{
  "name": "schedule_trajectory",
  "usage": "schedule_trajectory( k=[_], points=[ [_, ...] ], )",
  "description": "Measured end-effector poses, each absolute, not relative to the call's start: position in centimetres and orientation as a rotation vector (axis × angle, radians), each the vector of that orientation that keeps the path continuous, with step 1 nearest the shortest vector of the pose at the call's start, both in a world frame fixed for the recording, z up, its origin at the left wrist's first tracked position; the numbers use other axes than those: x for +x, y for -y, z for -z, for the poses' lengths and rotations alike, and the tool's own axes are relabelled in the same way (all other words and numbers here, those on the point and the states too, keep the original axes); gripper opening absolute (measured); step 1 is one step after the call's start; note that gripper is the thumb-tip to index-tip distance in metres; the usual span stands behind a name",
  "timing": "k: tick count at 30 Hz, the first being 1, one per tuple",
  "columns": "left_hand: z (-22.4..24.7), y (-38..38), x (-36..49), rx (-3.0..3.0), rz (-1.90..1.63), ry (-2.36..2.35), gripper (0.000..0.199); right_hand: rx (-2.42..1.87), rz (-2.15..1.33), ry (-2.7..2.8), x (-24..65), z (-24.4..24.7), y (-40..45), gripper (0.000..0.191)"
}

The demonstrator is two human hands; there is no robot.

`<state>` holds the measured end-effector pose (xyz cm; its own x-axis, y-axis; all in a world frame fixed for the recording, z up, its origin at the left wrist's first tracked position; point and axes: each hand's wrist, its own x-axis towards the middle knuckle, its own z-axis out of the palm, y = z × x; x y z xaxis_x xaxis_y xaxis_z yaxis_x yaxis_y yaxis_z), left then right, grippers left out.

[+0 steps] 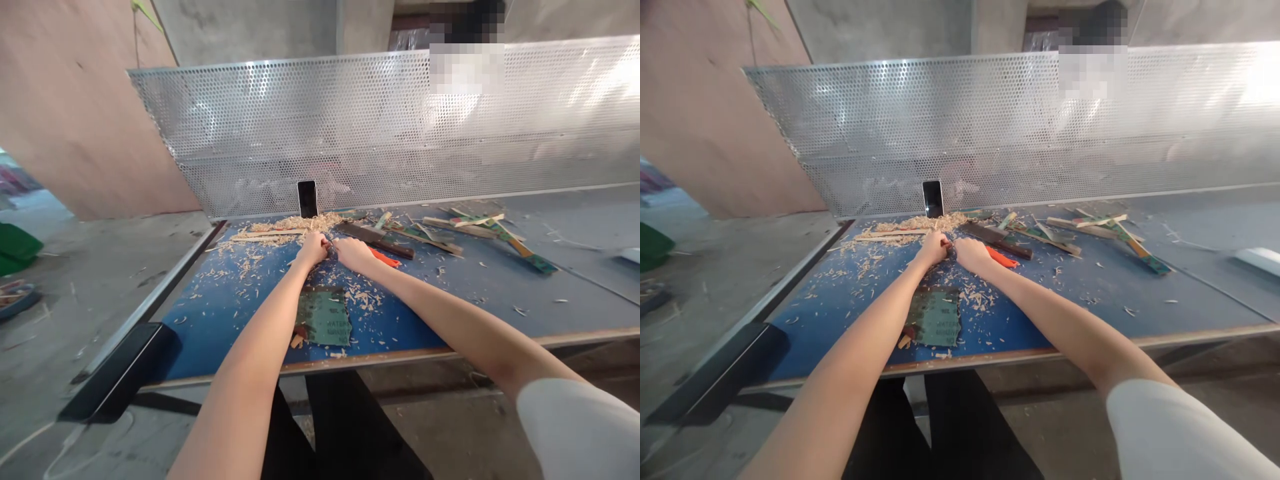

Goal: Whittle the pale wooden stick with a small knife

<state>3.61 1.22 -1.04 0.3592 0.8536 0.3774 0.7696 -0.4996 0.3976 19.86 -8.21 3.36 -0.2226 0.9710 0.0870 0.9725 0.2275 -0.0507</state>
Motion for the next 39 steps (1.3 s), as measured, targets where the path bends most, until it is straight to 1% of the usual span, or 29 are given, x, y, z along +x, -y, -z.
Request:
schedule_trajectory(
  k=[7, 14, 20, 23, 26, 32, 39],
  points=[
    [1.0, -0.9, 3.7, 2.439, -0.835, -1.428, 0.018, -1.859, 0.016, 2.394, 20.9, -3.3, 9.9, 0.04],
    [0.9, -1.0, 3.7, 2.423, -0.793, -1.417, 0.02, -1.878, -0.028, 2.351, 20.5, -3.5, 8.5, 0.038],
    [1.3, -1.4, 3.7, 2.404, -0.825, -1.4, 0.02, -1.867, -0.037, 2.348, 21.5, -3.3, 9.8, 0.045],
    [1.3, -1.6, 3.7, 2.413, -0.815, -1.403, 0.017, -1.888, -0.018, 2.355, 20.9, -3.7, 9.2, 0.041],
    [1.4, -1.7, 3.7, 2.403, -0.783, -1.408, 0.019, -1.882, -0.021, 2.36, 20.4, -3.9, 8.7, 0.038],
    [1.4, -1.6, 3.8, 2.333, -0.804, -1.437, 0.016, -1.854, -0.053, 2.367, 21.4, -3.7, 9.8, 0.042],
    [1.2, -1.4, 4.0, 2.391, -0.808, -1.455, 0.017, -1.86, -0.059, 2.342, 20.6, -3.7, 8.4, 0.041]
  ],
)
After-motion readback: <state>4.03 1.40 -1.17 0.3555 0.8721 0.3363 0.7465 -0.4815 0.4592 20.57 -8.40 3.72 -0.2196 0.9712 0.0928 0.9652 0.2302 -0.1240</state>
